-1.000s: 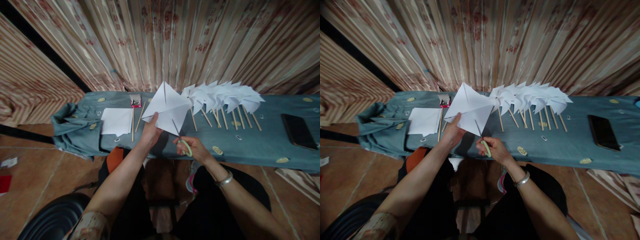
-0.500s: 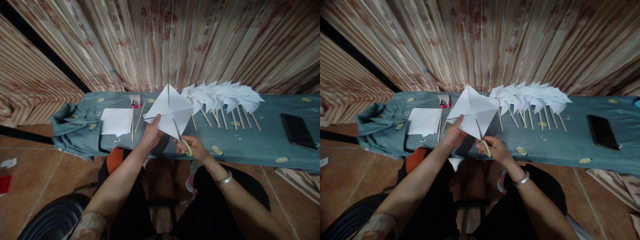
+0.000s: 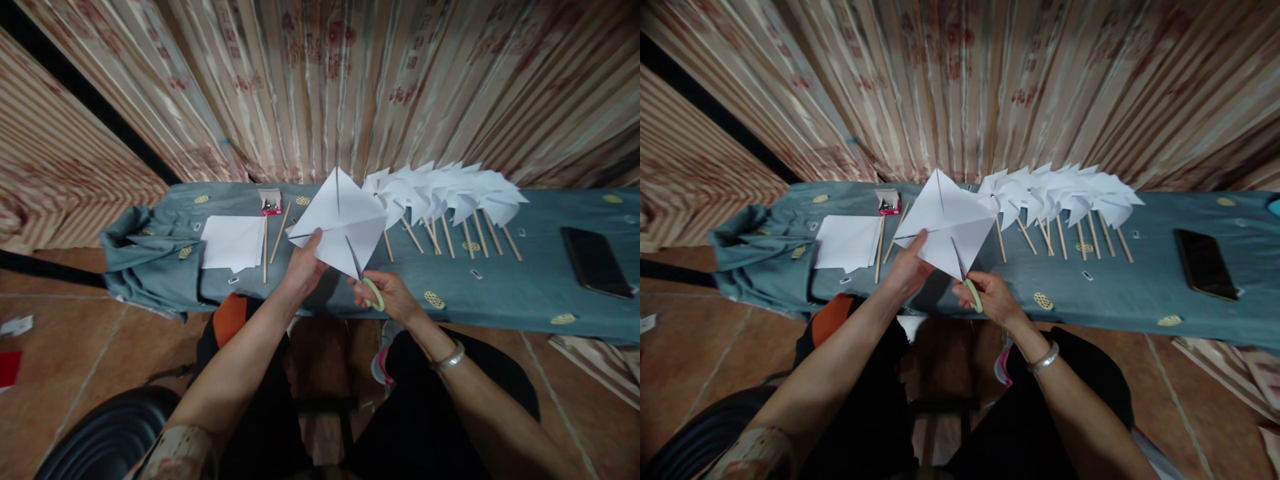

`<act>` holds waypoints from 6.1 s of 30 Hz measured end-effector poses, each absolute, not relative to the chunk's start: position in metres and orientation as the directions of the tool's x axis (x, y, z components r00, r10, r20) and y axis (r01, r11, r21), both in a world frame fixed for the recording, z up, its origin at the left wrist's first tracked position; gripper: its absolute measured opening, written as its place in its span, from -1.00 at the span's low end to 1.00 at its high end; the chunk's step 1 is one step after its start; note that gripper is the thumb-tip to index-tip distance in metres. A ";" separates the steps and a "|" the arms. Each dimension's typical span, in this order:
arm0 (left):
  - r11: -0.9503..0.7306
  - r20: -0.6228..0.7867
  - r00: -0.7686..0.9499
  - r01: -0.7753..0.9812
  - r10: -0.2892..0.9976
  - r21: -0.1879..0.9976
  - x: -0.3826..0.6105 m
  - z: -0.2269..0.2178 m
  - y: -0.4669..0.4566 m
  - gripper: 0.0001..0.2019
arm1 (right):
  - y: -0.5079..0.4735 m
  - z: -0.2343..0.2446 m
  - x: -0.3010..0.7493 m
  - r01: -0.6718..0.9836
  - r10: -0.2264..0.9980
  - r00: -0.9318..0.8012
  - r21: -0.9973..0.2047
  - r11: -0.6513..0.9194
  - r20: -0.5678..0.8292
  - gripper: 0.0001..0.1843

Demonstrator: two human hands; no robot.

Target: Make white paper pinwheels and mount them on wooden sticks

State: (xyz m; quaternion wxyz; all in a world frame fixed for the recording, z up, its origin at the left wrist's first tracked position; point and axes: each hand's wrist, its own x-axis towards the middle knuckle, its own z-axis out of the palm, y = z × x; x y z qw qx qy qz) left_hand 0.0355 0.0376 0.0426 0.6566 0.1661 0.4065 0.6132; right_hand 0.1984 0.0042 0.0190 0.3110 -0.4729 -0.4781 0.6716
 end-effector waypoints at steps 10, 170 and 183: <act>0.207 -0.343 -0.078 -0.667 0.936 0.716 0.036 0.040 0.037 -0.87 | 0.004 0.017 0.200 0.066 0.879 -0.354 -0.946 -0.316 -0.319 -0.53; -0.108 0.070 -0.363 -0.085 0.929 0.991 0.023 0.023 0.061 -0.76 | -0.016 0.008 0.171 0.030 0.848 -0.447 -0.952 -0.303 -0.284 -0.50; -0.115 0.066 -0.375 -0.112 0.925 0.987 0.023 0.021 0.063 -0.75 | -0.019 0.006 0.168 0.001 0.870 -0.404 -0.951 -0.309 -0.283 -0.59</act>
